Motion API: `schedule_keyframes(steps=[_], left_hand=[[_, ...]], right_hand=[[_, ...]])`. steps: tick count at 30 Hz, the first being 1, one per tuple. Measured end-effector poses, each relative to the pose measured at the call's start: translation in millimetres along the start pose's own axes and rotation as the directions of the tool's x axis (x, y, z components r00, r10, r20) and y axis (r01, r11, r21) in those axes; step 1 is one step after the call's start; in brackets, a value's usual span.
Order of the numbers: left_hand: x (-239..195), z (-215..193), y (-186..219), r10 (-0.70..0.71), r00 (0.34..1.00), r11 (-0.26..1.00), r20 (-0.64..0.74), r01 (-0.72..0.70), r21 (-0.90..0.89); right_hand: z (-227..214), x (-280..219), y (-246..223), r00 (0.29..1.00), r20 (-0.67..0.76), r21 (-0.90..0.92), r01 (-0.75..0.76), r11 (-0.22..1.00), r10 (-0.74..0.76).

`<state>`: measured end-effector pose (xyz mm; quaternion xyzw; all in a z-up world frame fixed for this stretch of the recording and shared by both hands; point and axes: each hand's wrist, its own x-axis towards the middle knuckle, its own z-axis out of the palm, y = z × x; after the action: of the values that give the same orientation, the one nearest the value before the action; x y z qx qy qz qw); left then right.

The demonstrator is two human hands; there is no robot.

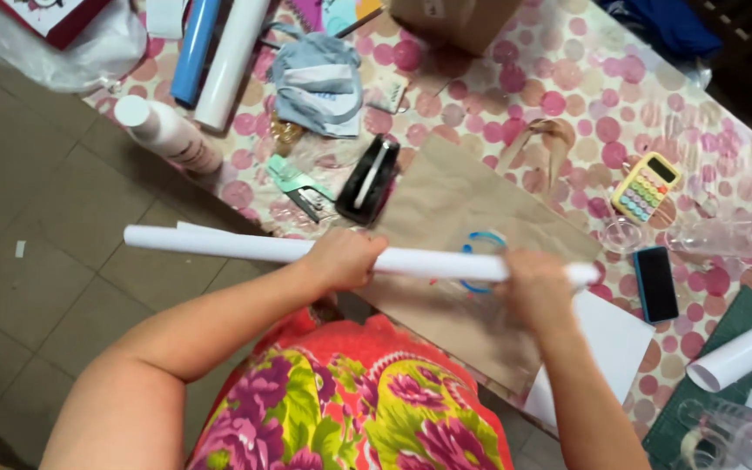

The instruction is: The person handles white paper sheets and rolls on a table, folding and rolling them into cylindrical shapes. They also move a stack of clear plastic cups and a roll of white paper, organizing items on the workspace.

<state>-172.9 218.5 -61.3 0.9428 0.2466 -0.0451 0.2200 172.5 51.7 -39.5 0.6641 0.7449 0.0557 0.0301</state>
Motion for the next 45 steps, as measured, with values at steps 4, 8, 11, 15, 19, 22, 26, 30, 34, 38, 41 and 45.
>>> schedule_keyframes(steps=[4, 8, 11, 15, 19, 22, 26, 30, 34, 38, 41, 45], left_hand=[[-18, -109, -7, -0.100, 0.995, 0.987, 0.025, 0.103, -0.124], [-23, -232, -19, -0.401, 0.910, 0.543, -0.103, 0.146, -0.827], [-9, -294, -36, -0.565, 0.758, 0.218, -0.326, -0.244, -0.945], [3, -290, -58, -0.701, 0.565, -0.113, -0.436, -0.690, -0.715], [-1, -263, -52, -0.787, 0.504, -0.089, -0.356, -0.664, -0.743], [-2, -242, -48, -0.751, 0.508, -0.094, -0.422, -0.714, -0.694], [-8, -244, -38, -0.727, 0.534, -0.018, -0.432, -0.643, -0.765], [-37, -260, -33, -0.599, 0.566, 0.205, -0.566, -0.575, -0.792], [-85, -264, -20, -0.702, 0.687, 0.542, -0.187, 0.345, -0.766], [-85, -166, -27, -0.244, 0.968, 0.772, 0.052, 0.226, -0.594], [-96, -95, -45, -0.110, 0.954, 0.815, 0.280, 0.248, -0.524], [-103, -71, -63, -0.194, 0.909, 0.836, 0.369, 0.350, -0.423]], right_hand=[[-133, 41, -15, 0.900, -0.426, -0.653, -0.376, 0.657, 0.092], [-87, 41, -42, 0.730, -0.408, 0.512, -0.315, 0.800, 0.548], [-9, 86, -115, 0.769, 0.178, 0.975, -0.224, -0.002, 0.614], [-18, 130, -196, 0.663, 0.711, 0.337, -0.031, -0.941, 0.233], [-40, 141, -197, 0.717, 0.681, 0.158, 0.052, -0.986, 0.147], [-33, 144, -201, 0.826, 0.533, 0.099, 0.156, -0.983, 0.185], [-13, 147, -215, 0.838, 0.520, 0.087, 0.141, -0.986, 0.166], [-19, 146, -225, 0.839, 0.537, 0.558, -0.274, -0.783, 0.089], [71, 168, -133, 0.942, 0.133, 0.967, -0.192, 0.167, 0.309], [100, 228, -55, 0.993, 0.117, 0.712, -0.107, 0.694, 0.033], [83, 263, -42, 0.973, 0.006, 0.701, 0.160, 0.695, -0.231], [86, 285, -32, 0.891, 0.076, 0.670, 0.287, 0.685, -0.448]])
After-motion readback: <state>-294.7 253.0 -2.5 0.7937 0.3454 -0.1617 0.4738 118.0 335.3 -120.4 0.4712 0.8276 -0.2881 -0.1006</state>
